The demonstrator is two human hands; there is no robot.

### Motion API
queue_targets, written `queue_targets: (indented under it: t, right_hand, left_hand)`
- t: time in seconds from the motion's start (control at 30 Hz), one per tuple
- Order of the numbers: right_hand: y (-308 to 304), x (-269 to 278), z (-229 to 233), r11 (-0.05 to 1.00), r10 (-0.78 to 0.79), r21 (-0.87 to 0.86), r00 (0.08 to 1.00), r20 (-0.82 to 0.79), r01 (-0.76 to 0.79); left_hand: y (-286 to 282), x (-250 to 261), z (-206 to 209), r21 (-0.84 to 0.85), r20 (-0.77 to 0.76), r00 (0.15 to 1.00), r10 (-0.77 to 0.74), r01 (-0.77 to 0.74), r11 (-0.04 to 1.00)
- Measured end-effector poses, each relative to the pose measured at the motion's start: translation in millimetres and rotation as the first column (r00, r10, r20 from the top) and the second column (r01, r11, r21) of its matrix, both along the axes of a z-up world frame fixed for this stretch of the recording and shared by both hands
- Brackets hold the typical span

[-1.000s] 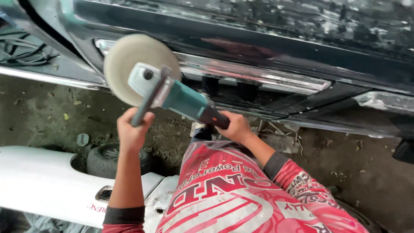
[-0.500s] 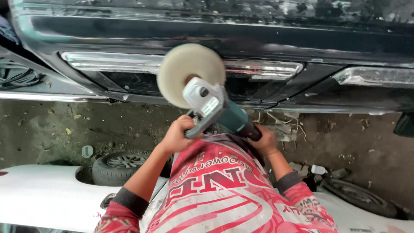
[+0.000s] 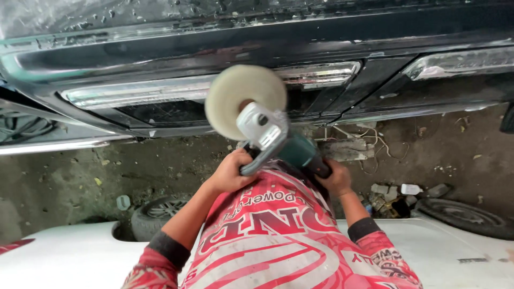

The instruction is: The person uses a rotary polisher with a buffing pad to polish the front bumper and chrome trim of a black car. They move the tool back and forth across the surface, focusing on the lower bumper area and the chrome accents.

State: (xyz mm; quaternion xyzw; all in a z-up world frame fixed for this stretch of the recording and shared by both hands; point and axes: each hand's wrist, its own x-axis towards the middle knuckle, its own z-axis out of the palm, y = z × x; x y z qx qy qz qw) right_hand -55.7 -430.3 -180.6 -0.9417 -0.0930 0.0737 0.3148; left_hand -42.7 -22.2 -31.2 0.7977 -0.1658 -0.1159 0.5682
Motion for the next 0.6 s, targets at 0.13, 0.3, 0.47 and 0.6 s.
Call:
queue_targets:
  t: [0.13,0.3,0.47,0.6]
  right_hand:
    - [45,13,-4,0.997,0.069,0.014,0.996,0.049,-0.07]
    - [121,57,32,0.975,0.22,0.014,0.973,-0.067,-0.22]
    - [192,87,42,0.927,0.374,0.007,0.925,-0.067,-0.375]
    - [227,99,39,0.904,0.423,0.074,0.906,-0.016,-0.421]
  left_hand:
    - [38,-26,7,0.016,-0.024,0.998,0.066,-0.066,0.998]
    - [92,-59,0,0.162,-0.212,0.898,0.386,-0.357,0.92]
    - [141,-86,-5,0.055,-0.156,0.835,0.527,-0.526,0.849]
    - [168,-102,-22,0.009,-0.259,0.699,0.666,-0.688,0.725]
